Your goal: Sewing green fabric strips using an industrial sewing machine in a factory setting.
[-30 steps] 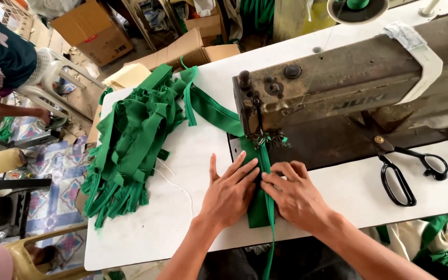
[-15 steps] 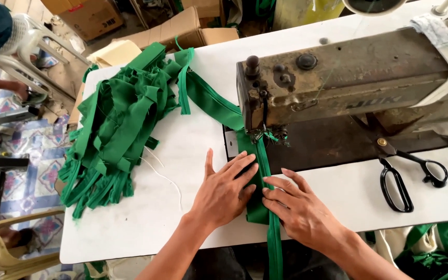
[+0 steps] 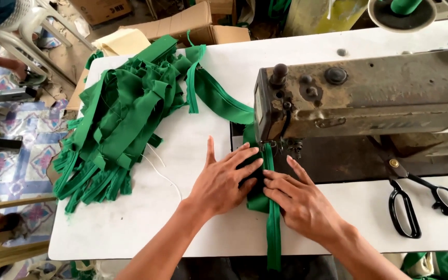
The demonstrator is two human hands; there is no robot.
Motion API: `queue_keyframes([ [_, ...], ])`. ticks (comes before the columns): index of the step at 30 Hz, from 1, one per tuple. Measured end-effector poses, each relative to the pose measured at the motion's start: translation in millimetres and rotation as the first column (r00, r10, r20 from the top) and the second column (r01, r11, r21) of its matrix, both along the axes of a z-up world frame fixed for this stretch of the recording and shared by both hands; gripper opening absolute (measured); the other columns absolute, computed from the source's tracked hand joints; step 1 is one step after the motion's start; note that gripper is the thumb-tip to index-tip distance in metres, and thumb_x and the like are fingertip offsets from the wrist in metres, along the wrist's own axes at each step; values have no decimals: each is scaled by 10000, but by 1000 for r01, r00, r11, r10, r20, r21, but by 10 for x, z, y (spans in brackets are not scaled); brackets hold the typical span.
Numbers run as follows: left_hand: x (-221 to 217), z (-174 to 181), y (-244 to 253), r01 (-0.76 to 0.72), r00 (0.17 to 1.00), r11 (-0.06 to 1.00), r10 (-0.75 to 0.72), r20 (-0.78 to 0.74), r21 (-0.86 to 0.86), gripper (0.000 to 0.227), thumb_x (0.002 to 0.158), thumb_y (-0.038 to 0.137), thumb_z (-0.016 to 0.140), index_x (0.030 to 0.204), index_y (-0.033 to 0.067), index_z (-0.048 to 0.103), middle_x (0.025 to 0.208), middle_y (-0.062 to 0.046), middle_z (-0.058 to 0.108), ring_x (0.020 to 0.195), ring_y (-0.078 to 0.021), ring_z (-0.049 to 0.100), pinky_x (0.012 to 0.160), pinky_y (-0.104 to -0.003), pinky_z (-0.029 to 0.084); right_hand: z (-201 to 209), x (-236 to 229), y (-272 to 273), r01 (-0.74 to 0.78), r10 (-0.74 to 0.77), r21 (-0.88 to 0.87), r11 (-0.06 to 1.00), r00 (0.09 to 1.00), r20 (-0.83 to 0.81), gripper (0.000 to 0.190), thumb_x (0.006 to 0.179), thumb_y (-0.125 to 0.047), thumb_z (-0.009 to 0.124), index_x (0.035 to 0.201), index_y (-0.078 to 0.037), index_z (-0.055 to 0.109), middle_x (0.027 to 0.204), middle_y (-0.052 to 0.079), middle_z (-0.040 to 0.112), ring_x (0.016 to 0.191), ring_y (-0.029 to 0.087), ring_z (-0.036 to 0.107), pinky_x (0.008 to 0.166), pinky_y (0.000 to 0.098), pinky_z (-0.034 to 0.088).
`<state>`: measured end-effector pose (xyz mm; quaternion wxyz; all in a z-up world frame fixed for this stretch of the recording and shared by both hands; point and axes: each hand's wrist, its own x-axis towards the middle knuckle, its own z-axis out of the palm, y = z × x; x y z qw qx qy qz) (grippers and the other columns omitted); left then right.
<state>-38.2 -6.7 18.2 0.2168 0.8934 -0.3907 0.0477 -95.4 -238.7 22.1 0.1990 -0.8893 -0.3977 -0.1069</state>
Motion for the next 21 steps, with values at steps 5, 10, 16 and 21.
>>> queue_keyframes([
  [5, -112, 40, -19, 29, 999, 999, -29, -24, 24, 373, 1031, 261, 520, 1361, 125, 629, 1518, -121, 511, 1459, -299, 431, 1143, -814, 20, -8, -146, 6, 15, -14, -43, 999, 1000, 27, 325, 844, 103, 632, 1146, 14, 713, 1157, 160, 695, 1278, 362, 618, 1235, 655, 258],
  [10, -300, 48, -31, 38, 999, 999, -38, 5, -15, 301, 1007, 200, 593, 1284, 129, 689, 1451, -120, 572, 1413, -317, 498, 1122, -828, 99, -49, -250, -36, 10, -9, -18, 1000, 997, 74, 311, 877, 128, 591, 1141, 16, 712, 1149, 179, 676, 1269, 371, 631, 1210, 633, 330],
  [16, -257, 106, -21, 39, 999, 999, -40, -34, -9, 310, 1036, 228, 554, 1304, 138, 683, 1464, -109, 549, 1426, -322, 470, 1118, -833, 49, -24, -187, -53, 4, -4, 16, 1000, 1000, 0, 290, 870, 53, 702, 1159, 23, 710, 1177, 185, 687, 1264, 376, 622, 1207, 634, 345],
  [21, -2, 84, -24, 46, 996, 997, -40, -83, 65, 389, 1010, 286, 572, 1385, 203, 630, 1529, -86, 511, 1432, -303, 460, 1112, -850, 1, -134, 29, -88, 41, -41, 19, 999, 999, -21, 258, 929, 53, 592, 1143, -17, 718, 1226, 128, 686, 1303, 315, 599, 1208, 620, 320],
])
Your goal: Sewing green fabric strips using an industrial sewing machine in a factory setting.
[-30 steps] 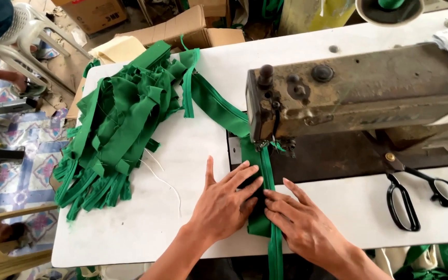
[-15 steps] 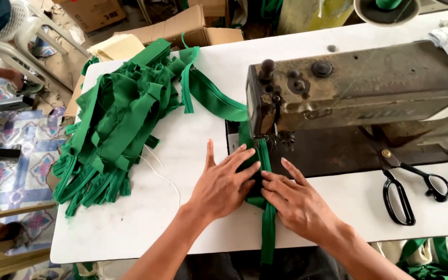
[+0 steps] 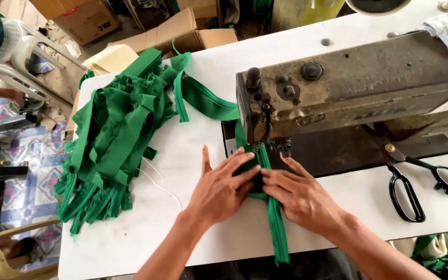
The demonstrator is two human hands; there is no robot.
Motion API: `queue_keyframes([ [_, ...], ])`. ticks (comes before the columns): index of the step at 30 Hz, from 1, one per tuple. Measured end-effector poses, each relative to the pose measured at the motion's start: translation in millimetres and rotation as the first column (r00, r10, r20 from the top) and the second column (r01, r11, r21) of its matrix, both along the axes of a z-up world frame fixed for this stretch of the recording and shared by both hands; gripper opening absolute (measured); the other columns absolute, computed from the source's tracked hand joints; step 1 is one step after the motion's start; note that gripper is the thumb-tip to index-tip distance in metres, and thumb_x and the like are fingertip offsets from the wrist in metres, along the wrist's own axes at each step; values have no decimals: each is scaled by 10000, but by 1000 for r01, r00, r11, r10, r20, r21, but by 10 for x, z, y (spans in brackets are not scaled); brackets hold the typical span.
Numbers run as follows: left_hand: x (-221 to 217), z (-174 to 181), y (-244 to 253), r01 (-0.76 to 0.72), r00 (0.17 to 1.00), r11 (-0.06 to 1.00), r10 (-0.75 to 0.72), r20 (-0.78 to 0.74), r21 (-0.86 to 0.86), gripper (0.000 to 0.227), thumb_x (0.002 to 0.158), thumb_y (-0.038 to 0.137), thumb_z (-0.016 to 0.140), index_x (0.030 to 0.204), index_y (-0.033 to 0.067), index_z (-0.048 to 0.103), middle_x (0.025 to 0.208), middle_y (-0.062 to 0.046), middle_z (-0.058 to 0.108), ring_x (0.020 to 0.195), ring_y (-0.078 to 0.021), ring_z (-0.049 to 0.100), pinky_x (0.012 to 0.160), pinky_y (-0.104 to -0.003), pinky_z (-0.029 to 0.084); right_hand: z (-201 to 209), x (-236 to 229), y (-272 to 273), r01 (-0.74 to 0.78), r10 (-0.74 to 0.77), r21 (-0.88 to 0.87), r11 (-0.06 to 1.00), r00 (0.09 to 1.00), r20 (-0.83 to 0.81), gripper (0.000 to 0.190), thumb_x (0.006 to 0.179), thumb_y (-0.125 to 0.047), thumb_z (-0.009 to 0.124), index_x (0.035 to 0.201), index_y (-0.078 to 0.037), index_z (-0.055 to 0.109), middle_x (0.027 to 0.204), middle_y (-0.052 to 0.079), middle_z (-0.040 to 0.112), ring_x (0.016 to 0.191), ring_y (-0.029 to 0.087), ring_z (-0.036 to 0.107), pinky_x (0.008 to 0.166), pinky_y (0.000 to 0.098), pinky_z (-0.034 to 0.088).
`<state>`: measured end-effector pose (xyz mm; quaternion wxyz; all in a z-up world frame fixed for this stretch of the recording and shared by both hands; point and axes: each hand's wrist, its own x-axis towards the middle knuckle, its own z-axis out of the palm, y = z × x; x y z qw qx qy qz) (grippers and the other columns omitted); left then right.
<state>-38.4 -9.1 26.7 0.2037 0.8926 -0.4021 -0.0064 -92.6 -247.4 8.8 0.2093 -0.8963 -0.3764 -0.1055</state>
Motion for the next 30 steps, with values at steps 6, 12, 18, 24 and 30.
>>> queue_keyframes([
  [6, 157, -41, -7, -102, 989, 992, 108, -100, 68, 391, 1006, 277, 563, 1384, 344, 637, 1536, 41, 473, 1490, -222, 414, 1140, -838, 95, 12, 115, 82, 68, -92, 178, 982, 987, 133, 204, 944, 24, 552, 988, -96, 711, 992, 8, 659, 1143, 268, 694, 1114, 517, 392],
  [12, -167, 236, -124, -98, 970, 989, 71, -231, -106, 612, 749, 58, 677, 1326, 265, 668, 1399, 38, 633, 1376, -218, 563, 1176, -773, 141, -100, 32, 65, 151, -161, 239, 959, 987, 23, 212, 887, 54, 591, 980, -85, 722, 1015, 13, 695, 1232, 249, 672, 1177, 540, 331],
  [18, -309, -27, -243, -62, 959, 920, 162, 230, -388, 115, 913, 82, 741, 903, 194, 765, 879, 19, 782, 883, -184, 784, 1132, -452, 487, 11, -10, 143, 72, -164, 298, 952, 941, 296, 184, 973, 8, 553, 1064, -10, 713, 1097, 91, 700, 1133, 299, 714, 1182, 528, 385],
  [24, -414, 207, -182, -16, 970, 891, 123, 208, -454, 81, 942, 15, 724, 997, 55, 767, 993, -98, 782, 999, -252, 754, 1067, -476, 522, 252, -75, 208, 7, -93, 289, 957, 954, 284, 195, 956, 83, 596, 1141, 99, 652, 1176, 253, 660, 1085, 367, 694, 1109, 592, 520],
  [30, -496, 43, -175, -11, 988, 878, 82, 127, -478, 74, 925, 6, 739, 989, 43, 748, 1013, -117, 779, 1099, -307, 737, 1079, -506, 524, 160, -150, 157, 9, -44, 214, 977, 986, 160, 247, 866, 58, 730, 1108, 81, 686, 1158, 204, 678, 1095, 354, 687, 1050, 523, 573],
])
